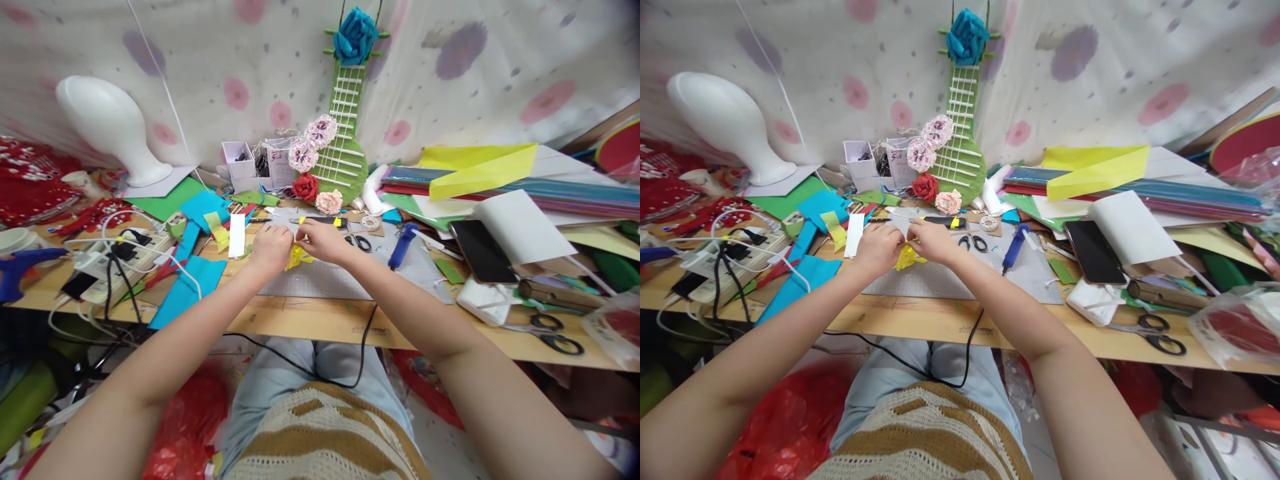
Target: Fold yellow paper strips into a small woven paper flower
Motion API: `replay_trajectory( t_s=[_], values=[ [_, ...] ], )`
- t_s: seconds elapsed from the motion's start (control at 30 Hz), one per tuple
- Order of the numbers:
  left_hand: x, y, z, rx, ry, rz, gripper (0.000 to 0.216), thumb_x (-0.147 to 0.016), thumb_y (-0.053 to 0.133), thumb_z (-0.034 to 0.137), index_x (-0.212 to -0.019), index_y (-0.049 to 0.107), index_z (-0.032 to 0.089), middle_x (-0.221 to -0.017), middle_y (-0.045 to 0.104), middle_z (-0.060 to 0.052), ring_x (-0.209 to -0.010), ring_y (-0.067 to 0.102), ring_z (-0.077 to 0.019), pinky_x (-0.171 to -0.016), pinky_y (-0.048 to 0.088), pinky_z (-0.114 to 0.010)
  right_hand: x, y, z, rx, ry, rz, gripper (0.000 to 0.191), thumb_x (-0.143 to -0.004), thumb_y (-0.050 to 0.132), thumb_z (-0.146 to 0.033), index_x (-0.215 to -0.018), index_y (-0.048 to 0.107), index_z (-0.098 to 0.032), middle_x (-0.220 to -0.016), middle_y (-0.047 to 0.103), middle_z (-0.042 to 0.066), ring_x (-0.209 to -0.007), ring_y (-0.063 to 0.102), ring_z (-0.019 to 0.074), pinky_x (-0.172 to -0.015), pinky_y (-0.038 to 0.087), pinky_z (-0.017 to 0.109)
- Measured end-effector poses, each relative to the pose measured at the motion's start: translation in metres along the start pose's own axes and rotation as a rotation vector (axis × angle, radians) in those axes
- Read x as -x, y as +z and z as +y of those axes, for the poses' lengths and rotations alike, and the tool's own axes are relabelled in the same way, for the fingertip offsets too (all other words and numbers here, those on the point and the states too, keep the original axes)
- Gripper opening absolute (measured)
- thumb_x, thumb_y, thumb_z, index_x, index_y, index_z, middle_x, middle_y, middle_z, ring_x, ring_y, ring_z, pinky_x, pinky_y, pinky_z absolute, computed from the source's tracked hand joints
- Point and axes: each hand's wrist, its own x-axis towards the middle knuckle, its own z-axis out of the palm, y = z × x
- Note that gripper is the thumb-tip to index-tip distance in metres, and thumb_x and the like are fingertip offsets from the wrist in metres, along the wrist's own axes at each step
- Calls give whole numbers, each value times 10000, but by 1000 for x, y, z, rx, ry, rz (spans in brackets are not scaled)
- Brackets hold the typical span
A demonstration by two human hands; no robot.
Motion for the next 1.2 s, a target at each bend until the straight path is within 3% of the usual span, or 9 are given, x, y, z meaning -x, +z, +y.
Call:
replay_trajectory(
  t_s=[0.17,0.53,0.9,1.0,1.2],
  values=[
    [0,1,-5,126,-125,16,164,-734,614,309,-834,604,179,-881,635,-49,-871,574,-230,-753,382,-347,0,-1,-3,0,-2,-10,93,-821,534,-220,-835,617,-181,-903,601,26,-824,556,133,-627,319,219],
    [-7,0,-14,297,-336,-56,264,-723,630,478,-728,651,215,-818,643,-23,-819,555,-185,-721,376,-310,2,-6,-3,14,-11,-7,122,-853,512,-244,-861,615,-179,-938,605,29,-816,555,131,-592,296,216],
    [-4,6,-14,312,-189,70,234,-789,586,396,-662,624,203,-794,644,-22,-834,552,-186,-740,345,-346,4,-8,1,11,-44,-23,150,-860,509,-281,-947,595,-193,-1022,576,37,-831,544,129,-603,310,213],
    [-4,5,-13,298,-168,55,215,-797,581,370,-667,625,204,-812,650,-18,-842,546,-189,-744,336,-351,7,-6,2,4,-39,-5,185,-850,523,-314,-987,573,-200,-1060,549,38,-788,535,121,-598,313,212],
    [-4,4,-14,250,-125,-4,208,-812,561,352,-690,652,210,-862,671,-21,-864,536,-201,-770,327,-369,7,0,3,-13,-16,4,112,-849,527,-269,-882,601,-192,-992,563,29,-836,540,130,-611,315,209]
  ],
)
